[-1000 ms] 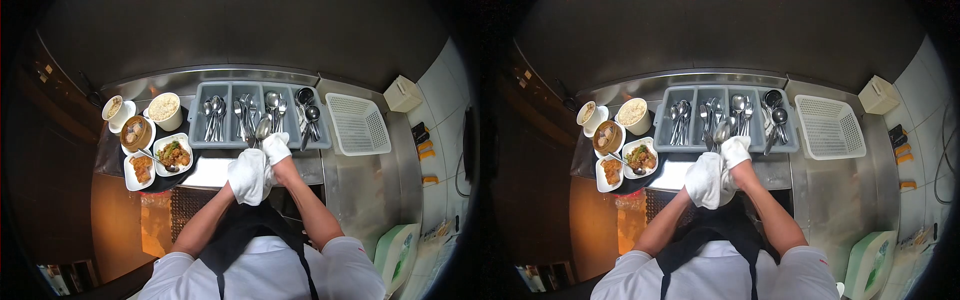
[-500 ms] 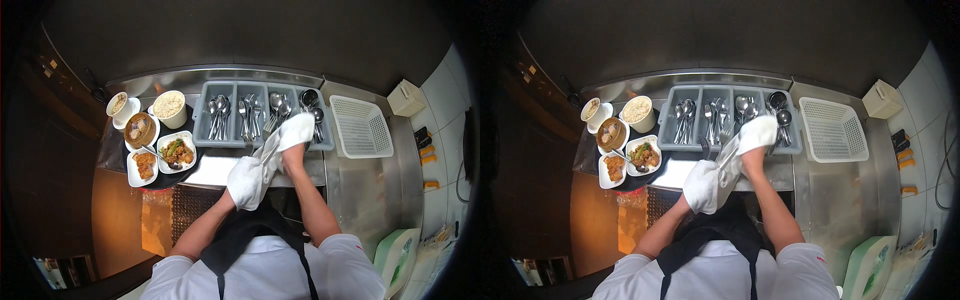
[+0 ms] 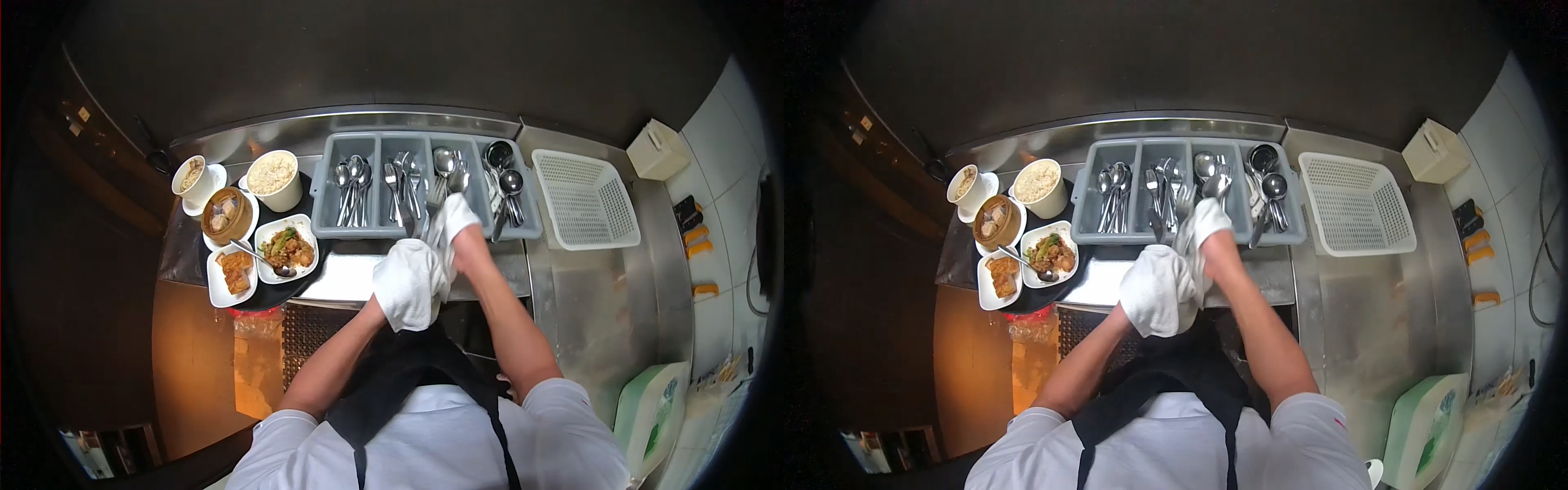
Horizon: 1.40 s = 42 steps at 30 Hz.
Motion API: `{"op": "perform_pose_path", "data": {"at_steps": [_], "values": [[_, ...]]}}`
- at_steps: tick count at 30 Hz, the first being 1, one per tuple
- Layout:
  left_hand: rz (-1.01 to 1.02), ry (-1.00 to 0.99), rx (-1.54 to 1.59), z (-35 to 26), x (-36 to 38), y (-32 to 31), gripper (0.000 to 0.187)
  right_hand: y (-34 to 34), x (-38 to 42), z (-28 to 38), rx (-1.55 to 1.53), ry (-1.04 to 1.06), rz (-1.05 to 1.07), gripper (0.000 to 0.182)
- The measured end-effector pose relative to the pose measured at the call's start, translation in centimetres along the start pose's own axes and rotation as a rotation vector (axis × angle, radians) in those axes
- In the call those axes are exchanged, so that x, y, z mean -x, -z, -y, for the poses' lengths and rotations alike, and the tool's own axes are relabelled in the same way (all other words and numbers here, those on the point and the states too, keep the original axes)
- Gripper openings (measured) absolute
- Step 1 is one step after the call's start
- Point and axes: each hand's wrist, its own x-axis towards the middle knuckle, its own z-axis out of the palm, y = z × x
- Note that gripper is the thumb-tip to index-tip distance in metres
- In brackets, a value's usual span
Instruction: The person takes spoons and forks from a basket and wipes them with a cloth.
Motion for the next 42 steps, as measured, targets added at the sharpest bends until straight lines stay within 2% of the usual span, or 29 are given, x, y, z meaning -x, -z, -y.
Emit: {"op": "perform_pose_path", "data": {"at_steps": [1, 2, 3, 4, 5, 6, 8, 9, 10, 12, 13, 15, 17, 19, 21, 23, 24, 25, 26, 27, 28, 29, 31, 32, 34, 36, 37, 40, 42], "values": [[-0.264, -0.036, -0.064, 2.5, 0.6, -3.8, 0.015, 1.9, -1.6, 0.2, -0.129, -0.122, 0.069, 0.033], [-0.203, 0.029, 0.336, 2.8, 1.1, -4.3, 0.014, 0.3, -0.2, 2.2, -0.113, -0.169, -0.004, 0.036], [-0.139, 0.094, 0.731, 3.2, 1.4, -4.2, 0.013, 1.2, -0.2, 2.0, -0.114, -0.194, 0.171, 0.029], [-0.082, 0.118, 0.925, 3.2, 1.6, -4.3, 0.011, 2.3, 0.3, 1.3, -0.11, -0.225, 0.346, 0.023], [-0.03, 0.153, 1.115, 2.8, 1.8, -4.0, 0.01, -0.7, 2.1, 0.7, 0.324, 0.151, -0.031, 0.021], [0.008, 0.149, 1.103, 2.1, 2.3, -3.8, 0.009, -0.9, 3.2, 0.6, 0.337, 0.279, 0.016, 0.032], [0.084, 0.144, 1.066, 0.6, 3.5, -2.7, 0.007, 1.9, 0.2, 0.8, 0.686, 0.504, 0.031, 0.034], [0.012, 0.077, 0.806, 0.7, 3.7, -3.0, 0.009, 1.9, 0.3, 2.5, 0.801, 0.392, 0.037, 0.034], [-0.07, 0.034, 0.539, 0.7, 3.9, -3.2, 0.012, 1.7, 0.2, 1.7, 0.633, 0.378, -0.019, 0.034], [-0.166, 0.054, 0.612, 3.6, 3.6, -6.7, 0.015, 1.3, 0.3, -1.7, 0.306, 0.351, -0.126, 0.033], [-0.23, 0.04, 0.569, 4.7, 3.3, -7.7, 0.017, 1.1, 0.6, -4.1, -0.161, 0.193, -0.199, 0.027], [-0.399, -0.076, 0.16, 5.4, 2.4, -7.5, 0.019, -1.4, 1.7, -5.2, 0.16, 0.342, -0.078, 0.019], [-0.243, 0.095, 0.494, 3.5, 2.7, -5.6, 0.02, -1.6, 2.6, -2.8, 0.165, 0.222, -0.048, 0.015], [-0.159, 0.106, 0.513, 2.1, 2.7, -3.6, 0.019, 0.9, 1.1, -2.8, -0.002, 0.122, 0.077, 0.009], [-0.172, -0.047, 0.22, 2.3, 1.6, -2.0, 0.017, -1.5, 3.1, -3.4, 0.227, 0.209, 0.074, 0.007], [-0.242, -0.037, 0.099, 3.0, 1.0, -2.4, 0.015, -1.6, 3.0, -3.9, 0.44, 0.367, 0.15, 0.014], [-0.272, -0.031, 0.037, 3.4, 0.9, -2.9, 0.015, -1.0, 2.1, -3.5, 0.299, 0.201, 0.109, 0.016], [-0.384, -0.152, 0.016, 3.7, 1.0, -3.3, 0.014, -0.2, 1.1, -2.9, 0.155, 0.034, 0.066, 0.018], [-0.326, -0.096, 0.095, 3.6, 1.3, -3.2, 0.014, 0.4, 0.3, -2.2, 0.005, -0.132, 0.02, 0.021], [-0.27, -0.042, 0.173, 3.5, 1.5, -2.9, 0.014, -0.1, 1.1, 0.1, 0.003, -0.122, 0.151, 0.025], [-0.218, 0.009, 0.248, 3.4, 1.4, -2.6, 0.014, 1.7, 0.1, -1.0, -0.083, -0.181, 0.164, 0.03], [-0.283, -0.02, 0.208, 3.7, 1.0, -2.7, 0.013, 2.1, -0.4, -1.8, 0.072, -0.163, 0.131, 0.034], [-0.411, -0.066, 0.139, 4.5, 0.2, -4.4, 0.012, -0.2, 3.3, -0.9, 0.515, 0.115, 0.215, 0.05], [-0.467, -0.083, 0.107, 4.5, 0.2, -5.1, 0.012, 0.5, 2.6, -2.4, 0.574, 0.299, 0.188, 0.047], [-0.214, -0.151, -0.07, 2.2, 0.0, -3.0, 0.016, 0.2, 2.3, -0.5, 0.595, 0.182, 0.198, 0.044], [0.206, -0.104, -0.52, 1.1, 0.1, -2.7, 0.016, 1.2, 0.8, -1.1, 0.763, 0.3, 0.108, 0.044], [0.039, 0.006, -0.061, 0.8, 0.1, -3.2, 0.014, 1.8, 0.2, -1.4, 0.85, 0.36, 0.062, 0.044], [-0.481, 0.332, 1.314, 0.9, 0.3, -4.5, 0.01, -2.0, 2.4, -0.6, 0.703, 0.452, -0.089, 0.049], [-0.197, -0.021, 0.243, 1.1, 0.4, -1.5, 0.014, -1.9, 2.2, -1.1, 0.69, 0.536, -0.094, 0.051]]}}
